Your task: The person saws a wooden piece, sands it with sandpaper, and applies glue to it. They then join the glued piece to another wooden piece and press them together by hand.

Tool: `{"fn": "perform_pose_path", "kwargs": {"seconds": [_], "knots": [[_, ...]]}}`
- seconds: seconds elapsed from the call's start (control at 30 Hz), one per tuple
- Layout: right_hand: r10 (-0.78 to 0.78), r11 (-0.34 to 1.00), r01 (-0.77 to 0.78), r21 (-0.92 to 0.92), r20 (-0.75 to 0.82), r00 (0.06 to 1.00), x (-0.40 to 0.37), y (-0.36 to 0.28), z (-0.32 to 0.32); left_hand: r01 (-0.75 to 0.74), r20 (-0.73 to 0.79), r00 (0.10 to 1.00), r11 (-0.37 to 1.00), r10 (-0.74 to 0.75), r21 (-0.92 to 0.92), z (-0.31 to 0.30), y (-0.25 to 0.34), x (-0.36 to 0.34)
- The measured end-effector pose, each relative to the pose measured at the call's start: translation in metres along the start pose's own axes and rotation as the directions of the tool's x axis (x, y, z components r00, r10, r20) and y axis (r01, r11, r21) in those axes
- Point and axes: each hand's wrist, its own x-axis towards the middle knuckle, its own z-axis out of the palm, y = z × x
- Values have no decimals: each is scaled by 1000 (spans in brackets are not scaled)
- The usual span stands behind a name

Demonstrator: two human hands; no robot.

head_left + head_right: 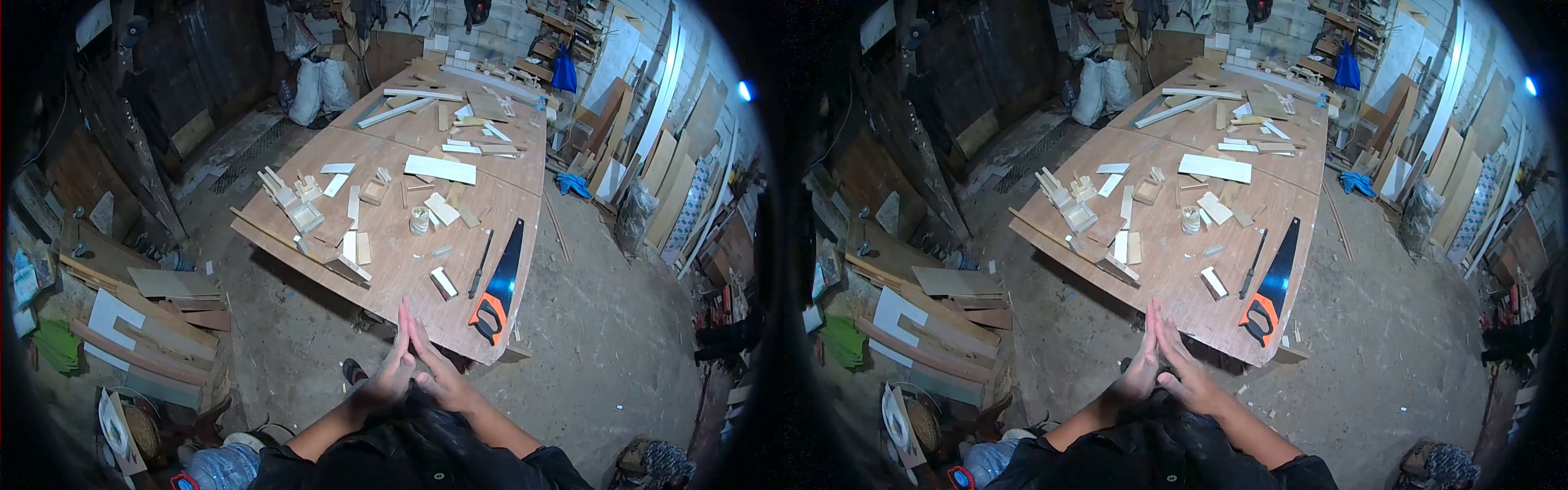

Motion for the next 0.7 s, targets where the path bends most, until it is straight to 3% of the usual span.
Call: {"fn": "perform_pose_path", "kwargs": {"seconds": [0.1, 0.23, 0.3, 0.37, 0.43, 0.57, 0.63, 0.7], "knots": [[-47, 999, 47, -7, -76, 996, 10, 0, -6, 88, 61, 994, 991, -95, 98, 9, 2, -5], [-29, 996, 37, 85, -102, 994, 10, 2, 0, -12, 8, 1000, 986, 10, 166, 2, -1, 0], [45, 995, -44, 87, -16, 999, 3, 3, 9, -15, -13, 1000, 988, 17, 153, -7, 5, 9], [31, 996, -30, 79, -20, 999, 5, 0, 6, -13, -45, 999, 991, 20, 137, -7, 11, 11], [9, 999, -6, 50, -59, 998, 7, 7, -1, -45, 49, 998, 972, 35, 232, -3, 15, 5], [-20, 996, 30, 86, -118, 993, 14, 0, 0, -4, 81, 997, 978, -13, 209, 0, 15, 5], [3, 999, -1, 49, -29, 1000, 9, -3, 9, -8, -70, 997, 999, 11, 48, -5, 24, 12], [23, 1000, -22, 10, -32, 999, 12, -4, 6, -27, -96, 995, 996, 35, 81, 4, 19, 8]]}}
